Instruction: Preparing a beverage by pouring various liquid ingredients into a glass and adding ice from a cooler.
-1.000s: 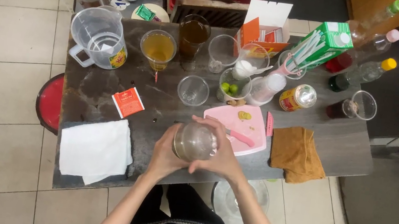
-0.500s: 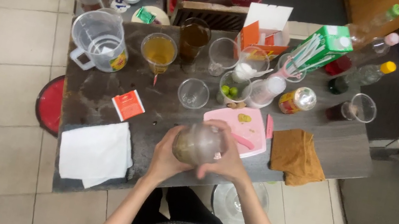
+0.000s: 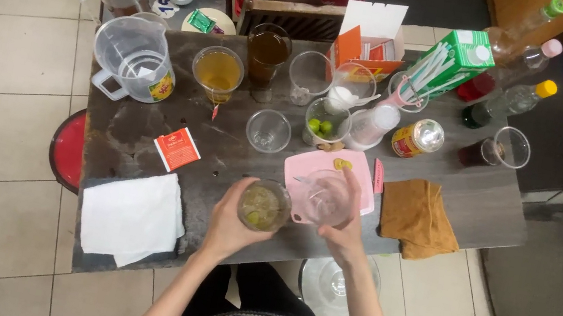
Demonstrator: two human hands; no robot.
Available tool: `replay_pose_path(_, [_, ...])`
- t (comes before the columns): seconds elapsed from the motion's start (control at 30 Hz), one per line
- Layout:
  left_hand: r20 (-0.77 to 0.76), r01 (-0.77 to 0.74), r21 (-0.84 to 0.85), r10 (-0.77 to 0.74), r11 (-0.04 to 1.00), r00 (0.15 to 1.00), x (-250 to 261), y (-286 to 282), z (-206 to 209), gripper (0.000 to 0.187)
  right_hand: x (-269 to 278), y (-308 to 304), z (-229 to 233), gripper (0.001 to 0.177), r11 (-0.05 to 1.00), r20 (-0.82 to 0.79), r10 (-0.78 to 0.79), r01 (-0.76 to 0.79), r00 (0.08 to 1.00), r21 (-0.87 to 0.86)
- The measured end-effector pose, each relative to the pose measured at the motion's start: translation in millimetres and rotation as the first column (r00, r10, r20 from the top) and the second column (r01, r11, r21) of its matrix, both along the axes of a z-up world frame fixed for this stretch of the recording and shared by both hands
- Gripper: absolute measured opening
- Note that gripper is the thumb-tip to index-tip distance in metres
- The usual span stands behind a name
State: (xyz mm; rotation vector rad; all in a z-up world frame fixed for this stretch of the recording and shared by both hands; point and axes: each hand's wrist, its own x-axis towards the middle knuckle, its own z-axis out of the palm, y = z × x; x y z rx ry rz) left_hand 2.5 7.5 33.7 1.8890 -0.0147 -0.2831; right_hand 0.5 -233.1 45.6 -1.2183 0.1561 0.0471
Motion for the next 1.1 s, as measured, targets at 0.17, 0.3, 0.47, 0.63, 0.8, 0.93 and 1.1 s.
replay_pose_path(0.17, [-0.054, -0.029, 0.023, 0.03, 0.999, 0.998, -4, 11, 9, 0.103, -5, -3, -36, 0.125, 0.954, 0.078, -0.099, 0.117, 0.992, -0.276])
replay_pose_path(0.3, [-0.092, -0.091, 0.042, 0.095, 0.995, 0.991, -6, 20, 22, 0.102, 9, 15, -84, 0.136, 0.881, 0.192, -0.059, 0.141, 0.98, -0.451])
replay_pose_path(0.47, [-0.102, -0.162, 0.076, 0.169, 0.984, 0.98, -12, 29, 32, 0.102, 9, 23, -103, 0.134, 0.89, 0.146, -0.135, 0.185, 0.98, -0.418])
replay_pose_path(0.63, [-0.065, -0.193, 0.08, 0.198, 0.978, 0.978, -16, 35, 28, 0.099, 9, 24, -111, 0.136, 0.887, 0.115, -0.141, 0.177, 0.983, -0.427])
replay_pose_path(0.8, [-0.056, -0.216, 0.065, 0.219, 0.974, 0.974, -16, 35, 32, 0.101, 9, 21, -118, 0.135, 0.882, 0.109, -0.112, 0.15, 0.988, -0.447])
replay_pose_path(0.93, [-0.048, -0.225, 0.07, 0.228, 0.972, 0.972, -10, 32, 34, 0.102, 8, 20, -114, 0.146, 0.883, 0.09, -0.101, 0.131, 0.991, -0.451])
replay_pose_path(1.1, [0.028, -0.21, 0.106, 0.208, 0.972, 0.978, 1, 35, 38, 0.099, -3, 15, -93, 0.156, 0.855, 0.049, 0.004, 0.022, 0.999, -0.517])
